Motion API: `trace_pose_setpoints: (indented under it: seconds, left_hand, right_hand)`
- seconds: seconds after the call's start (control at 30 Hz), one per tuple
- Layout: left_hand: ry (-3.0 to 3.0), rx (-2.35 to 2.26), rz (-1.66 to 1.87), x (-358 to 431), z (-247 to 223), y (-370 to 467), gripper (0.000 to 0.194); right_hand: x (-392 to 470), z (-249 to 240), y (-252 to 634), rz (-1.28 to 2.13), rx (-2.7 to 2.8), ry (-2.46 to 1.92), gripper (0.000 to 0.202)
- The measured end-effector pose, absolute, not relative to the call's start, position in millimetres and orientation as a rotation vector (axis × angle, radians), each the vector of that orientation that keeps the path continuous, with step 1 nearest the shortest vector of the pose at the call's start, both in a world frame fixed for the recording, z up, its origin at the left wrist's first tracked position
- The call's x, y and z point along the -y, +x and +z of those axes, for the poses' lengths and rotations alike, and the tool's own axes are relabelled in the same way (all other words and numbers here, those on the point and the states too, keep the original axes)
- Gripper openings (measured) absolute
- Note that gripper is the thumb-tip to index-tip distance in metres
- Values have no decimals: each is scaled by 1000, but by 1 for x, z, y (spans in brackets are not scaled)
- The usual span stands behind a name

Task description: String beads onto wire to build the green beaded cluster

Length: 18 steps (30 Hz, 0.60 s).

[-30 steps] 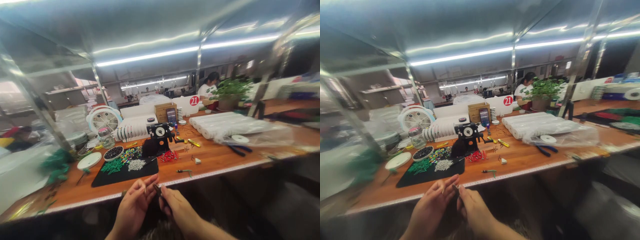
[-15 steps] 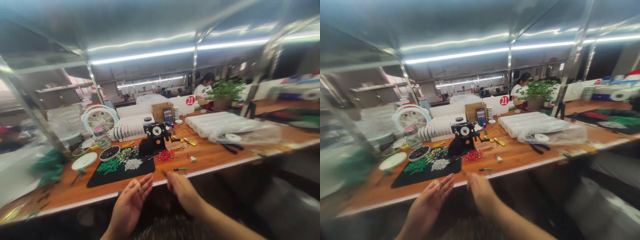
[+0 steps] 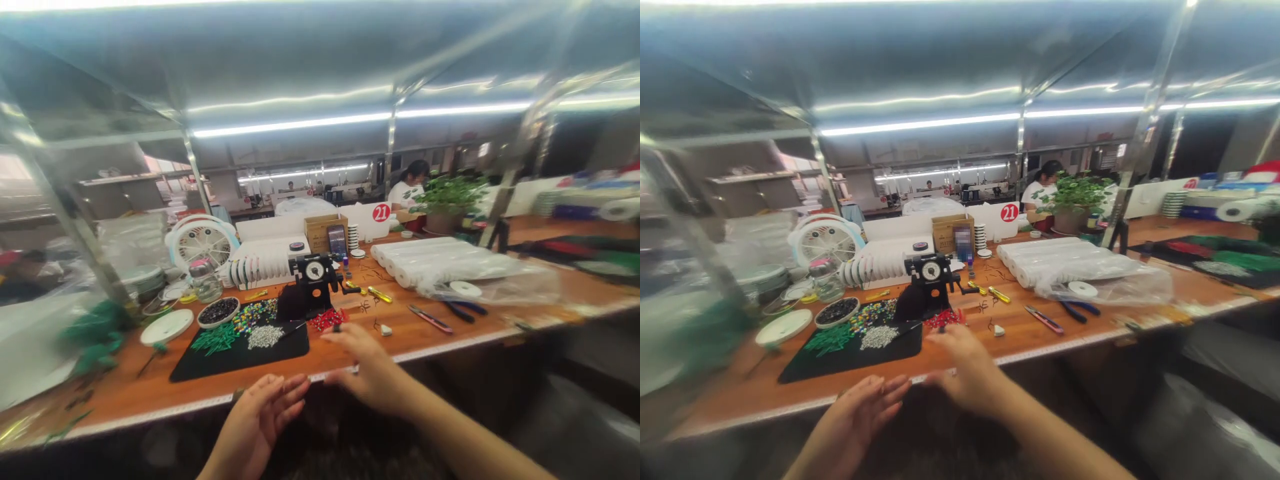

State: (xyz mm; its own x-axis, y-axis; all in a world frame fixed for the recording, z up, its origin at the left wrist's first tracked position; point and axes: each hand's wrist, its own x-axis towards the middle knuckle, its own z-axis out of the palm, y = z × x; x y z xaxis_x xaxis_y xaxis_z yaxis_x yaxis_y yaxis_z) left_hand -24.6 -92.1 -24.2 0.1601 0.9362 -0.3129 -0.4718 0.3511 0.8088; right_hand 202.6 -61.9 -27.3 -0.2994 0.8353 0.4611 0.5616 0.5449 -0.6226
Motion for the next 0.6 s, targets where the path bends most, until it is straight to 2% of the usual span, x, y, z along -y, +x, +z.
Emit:
trace_pose_setpoints:
  seconds: [0.07, 0.1, 0.17, 0.2, 0.23, 0.3, 0.37, 0.4, 0.43, 0.47, 0.53, 0.6]
  left_hand:
    - [645, -894, 1105, 93, -24, -20, 9]
    - [663, -886, 1109, 94, -24, -19, 10]
    - [711, -897, 1113, 91, -20, -21, 12]
    - [751, -915, 1123, 87, -17, -25, 14]
    - [812, -950, 1154, 80, -11, -34, 16]
    - [1034, -1088, 1279, 58, 7, -62, 17]
    - [1441, -1457, 1441, 27, 30, -102, 16]
    - [1653, -1785, 1436, 10, 42, -125, 19]
    - [1859, -2120, 1312, -6, 53, -147, 20]
    - [1892, -2249, 1239, -20, 62, -168, 16]
    - [1907, -2361, 1111, -42, 74, -202, 12]
    - [1894, -2433, 999, -55, 76, -223, 17]
  right_hand:
    - [69, -33, 173, 807, 1966, -895, 59]
    - [69, -37, 163, 960, 1904, -840, 54]
    - [61, -43, 153, 1135, 1765, -830, 26]
    - [55, -46, 152, 1157, 1711, -857, 13]
    - [50, -48, 153, 1147, 1672, -889, 11]
    - [40, -51, 157, 1114, 1628, -945, 17]
    - [34, -54, 162, 1120, 1603, -974, 18]
    - [33, -55, 164, 1132, 1601, -985, 19]
    - [33, -57, 165, 1136, 1601, -995, 20]
    - [33, -59, 166, 1130, 1603, -1005, 20]
    - [34, -61, 167, 1084, 1619, -1015, 22]
    - [36, -62, 167, 1033, 1647, -1015, 23]
